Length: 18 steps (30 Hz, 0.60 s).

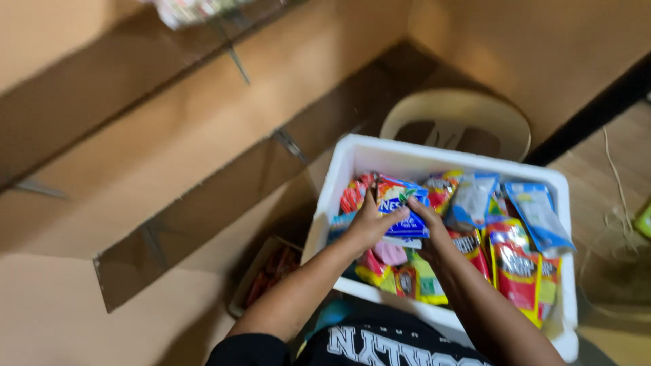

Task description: Organizing various food and beverage packets in a storage bin and on shelves.

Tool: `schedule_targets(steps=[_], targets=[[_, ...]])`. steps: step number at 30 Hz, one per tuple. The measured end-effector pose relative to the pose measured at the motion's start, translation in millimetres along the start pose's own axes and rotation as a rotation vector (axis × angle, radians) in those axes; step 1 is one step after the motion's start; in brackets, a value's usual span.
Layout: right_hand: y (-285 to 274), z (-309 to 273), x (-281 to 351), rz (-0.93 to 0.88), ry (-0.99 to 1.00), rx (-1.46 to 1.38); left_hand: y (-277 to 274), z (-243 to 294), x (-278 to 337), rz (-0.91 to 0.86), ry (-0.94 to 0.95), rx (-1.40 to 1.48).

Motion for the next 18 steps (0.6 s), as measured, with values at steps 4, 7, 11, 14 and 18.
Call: schedule_targets(steps=[4, 7, 11, 14, 18], targets=[[57.1, -58.8, 31.6, 0.044, -0.166, 0.149, -1.7, 82.8, -18.8, -0.136, 0.339, -0.185], [130.5, -112.7, 59.6, -0.083, -0.303, 0.228, -3.8, 156.6, -27.7, -0.136, 0.496, -0.238], [234.0, -179.9, 98.3, -0.206, -0.430, 0.399, -15.9, 255.9, -42.2, -0.094, 0.742, -0.233], [300.5, -227.1, 111.9, -0.285, -0.548, 0.520, -27.9, 335.2, -49.9, -0.064, 0.885, -0.199], [397.9, -284.7, 134.3, -0.567, -0.716, 0.571, -57.7, 434.4, -69.0, 0.119, 0.851, -0.236]])
Point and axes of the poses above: each hand's wrist, its own x-axis away from the middle knuckle, its own y-axis out of the palm, z = x × y, the point moved 10 cm from there along -x, towards the middle knuckle, and after that the axes turned 14 degrees about y, right-handed, at the moved point
